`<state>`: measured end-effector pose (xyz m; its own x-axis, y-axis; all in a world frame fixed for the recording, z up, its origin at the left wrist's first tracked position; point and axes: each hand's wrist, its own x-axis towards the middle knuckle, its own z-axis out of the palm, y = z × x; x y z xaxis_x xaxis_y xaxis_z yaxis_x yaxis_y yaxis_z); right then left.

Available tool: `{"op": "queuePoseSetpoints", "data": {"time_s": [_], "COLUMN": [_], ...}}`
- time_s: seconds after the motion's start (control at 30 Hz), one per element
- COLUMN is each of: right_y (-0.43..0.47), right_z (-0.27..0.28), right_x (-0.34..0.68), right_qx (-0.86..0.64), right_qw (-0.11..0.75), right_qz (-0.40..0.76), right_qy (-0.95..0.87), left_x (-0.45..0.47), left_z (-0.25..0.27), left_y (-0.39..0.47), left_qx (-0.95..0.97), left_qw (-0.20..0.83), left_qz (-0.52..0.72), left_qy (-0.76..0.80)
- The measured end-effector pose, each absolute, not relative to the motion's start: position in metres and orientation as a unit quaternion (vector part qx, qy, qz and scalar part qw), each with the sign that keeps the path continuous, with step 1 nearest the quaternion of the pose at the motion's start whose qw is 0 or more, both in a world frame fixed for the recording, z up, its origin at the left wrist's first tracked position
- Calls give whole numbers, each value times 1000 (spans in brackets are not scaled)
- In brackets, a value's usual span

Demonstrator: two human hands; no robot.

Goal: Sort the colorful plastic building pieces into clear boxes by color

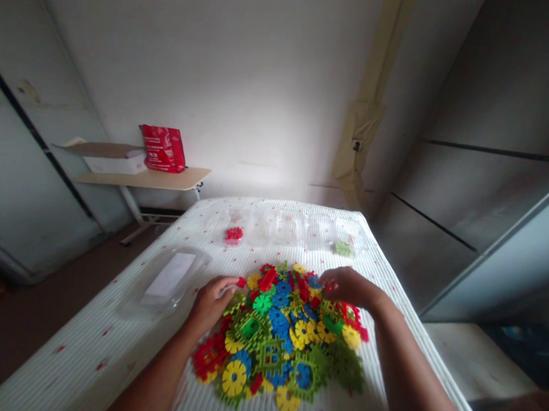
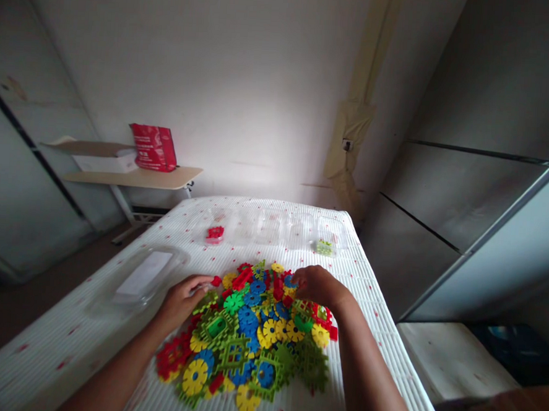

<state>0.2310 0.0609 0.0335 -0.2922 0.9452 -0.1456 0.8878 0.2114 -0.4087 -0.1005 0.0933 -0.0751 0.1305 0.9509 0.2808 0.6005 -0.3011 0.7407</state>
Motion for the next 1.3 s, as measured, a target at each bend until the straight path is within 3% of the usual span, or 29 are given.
{"op": "queuePoseSetpoints", "data": {"time_s": [0.3, 0.43, 0.6, 0.73, 0.93, 1.13, 1.3], "right_y": [63, 64, 61, 56, 55, 59, 59], "right_z": [12, 19, 39, 44, 38, 28, 22], "right_x": [197, 207, 248, 278, 266, 220, 206], "right_qx": [-609, -587, -630, -672, -635, -661, -671], "right_qw": [-34, -4, 93, 97, 32, -112, -116], "right_qz": [103, 147, 144, 146, 204, 140, 96], "right_qy": [-786, -796, -757, -719, -744, -729, -726], "left_x": [-100, -100, -100, -100, -99, -100, -102], "left_z": [-71, -72, -72, -70, -69, -71, -73], "left_y": [92, 93, 93, 92, 93, 93, 93], "left_qx": [711, 713, 708, 709, 707, 702, 703], "left_qw": [235, 236, 247, 243, 235, 252, 254], "left_qz": [379, 378, 375, 375, 382, 384, 385], "left_qy": [544, 541, 545, 546, 547, 544, 540]}}
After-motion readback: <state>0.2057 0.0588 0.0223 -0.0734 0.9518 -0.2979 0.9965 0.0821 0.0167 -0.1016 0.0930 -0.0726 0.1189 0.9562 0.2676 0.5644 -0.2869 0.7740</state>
